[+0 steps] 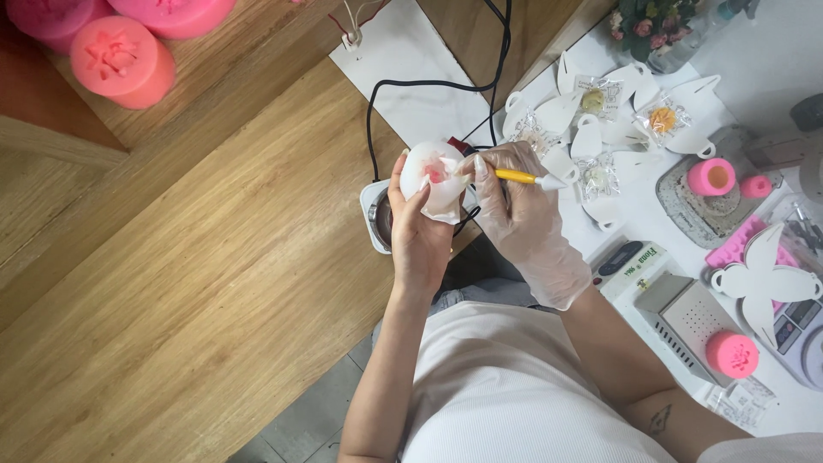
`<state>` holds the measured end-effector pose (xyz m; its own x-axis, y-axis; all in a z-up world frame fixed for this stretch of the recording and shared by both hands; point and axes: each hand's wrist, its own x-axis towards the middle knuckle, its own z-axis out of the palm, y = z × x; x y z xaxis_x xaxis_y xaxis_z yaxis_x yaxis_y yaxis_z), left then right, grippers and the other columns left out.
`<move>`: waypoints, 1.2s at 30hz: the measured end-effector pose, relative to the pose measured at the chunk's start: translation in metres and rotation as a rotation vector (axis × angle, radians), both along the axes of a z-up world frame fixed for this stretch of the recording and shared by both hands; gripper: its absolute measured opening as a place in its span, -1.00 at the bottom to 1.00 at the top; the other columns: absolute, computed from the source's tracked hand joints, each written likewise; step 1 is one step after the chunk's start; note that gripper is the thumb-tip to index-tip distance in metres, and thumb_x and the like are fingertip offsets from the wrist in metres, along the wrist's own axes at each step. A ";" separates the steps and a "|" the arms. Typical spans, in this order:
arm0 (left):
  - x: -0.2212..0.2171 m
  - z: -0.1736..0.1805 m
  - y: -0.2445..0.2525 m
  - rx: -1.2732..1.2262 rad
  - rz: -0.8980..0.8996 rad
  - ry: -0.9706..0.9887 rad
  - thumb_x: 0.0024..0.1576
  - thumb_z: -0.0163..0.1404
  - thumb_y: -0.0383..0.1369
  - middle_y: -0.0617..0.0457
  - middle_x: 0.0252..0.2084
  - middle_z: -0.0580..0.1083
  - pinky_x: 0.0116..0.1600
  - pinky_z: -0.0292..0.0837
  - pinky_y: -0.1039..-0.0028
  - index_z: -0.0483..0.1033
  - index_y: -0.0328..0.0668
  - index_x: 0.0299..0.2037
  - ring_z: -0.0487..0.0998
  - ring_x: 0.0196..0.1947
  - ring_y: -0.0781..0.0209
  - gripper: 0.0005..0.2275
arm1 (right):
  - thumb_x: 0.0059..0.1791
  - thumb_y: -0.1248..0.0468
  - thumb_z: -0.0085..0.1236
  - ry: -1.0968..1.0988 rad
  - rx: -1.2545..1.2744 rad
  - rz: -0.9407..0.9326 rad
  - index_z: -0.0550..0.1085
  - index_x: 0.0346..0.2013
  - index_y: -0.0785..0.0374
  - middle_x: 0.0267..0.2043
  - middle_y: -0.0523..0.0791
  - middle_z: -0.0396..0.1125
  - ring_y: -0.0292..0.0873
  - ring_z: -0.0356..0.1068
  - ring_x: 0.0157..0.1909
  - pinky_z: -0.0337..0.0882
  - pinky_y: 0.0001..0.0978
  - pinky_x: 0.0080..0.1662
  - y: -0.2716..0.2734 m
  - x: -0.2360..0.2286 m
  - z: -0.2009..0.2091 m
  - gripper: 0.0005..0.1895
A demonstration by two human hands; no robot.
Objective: Using a sculpting tool to detail and clean excess wax from a silicone flower mold.
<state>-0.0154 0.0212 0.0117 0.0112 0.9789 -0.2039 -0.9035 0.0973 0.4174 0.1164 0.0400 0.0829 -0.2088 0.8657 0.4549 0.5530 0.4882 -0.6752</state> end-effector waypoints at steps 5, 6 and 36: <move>-0.002 0.004 0.001 -0.034 -0.014 0.020 0.22 -0.05 -0.34 -0.13 0.44 0.11 0.42 0.23 0.12 -0.15 0.04 0.51 0.21 0.43 -0.03 -0.33 | 0.22 0.35 -0.08 0.026 -0.031 0.007 0.49 -0.13 0.31 -0.11 -0.05 0.45 -0.03 0.41 -0.03 0.41 -0.21 0.06 0.003 -0.002 -0.010 -0.83; -0.003 0.004 0.001 -0.035 -0.015 0.020 0.22 -0.05 -0.34 -0.13 0.44 0.12 0.42 0.24 0.12 -0.15 0.04 0.51 0.22 0.43 -0.03 -0.33 | 0.23 0.35 -0.08 0.057 -0.045 0.015 0.49 -0.12 0.31 -0.10 -0.05 0.44 -0.03 0.42 -0.02 0.42 -0.21 0.08 0.004 -0.002 -0.012 -0.83; -0.001 0.003 0.001 -0.038 -0.050 0.080 0.19 -0.07 -0.38 -0.17 0.43 0.15 0.45 0.18 0.18 -0.12 -0.03 0.49 0.23 0.42 -0.04 -0.34 | 0.24 0.36 -0.09 0.099 -0.059 0.076 0.48 -0.17 0.33 -0.19 -0.05 0.43 -0.07 0.41 -0.14 0.39 -0.23 -0.01 0.007 0.001 0.002 -0.81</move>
<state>-0.0163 0.0224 0.0144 0.0422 0.9690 -0.2435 -0.8609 0.1589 0.4833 0.1178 0.0475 0.0852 -0.2315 0.8751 0.4250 0.4450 0.4838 -0.7536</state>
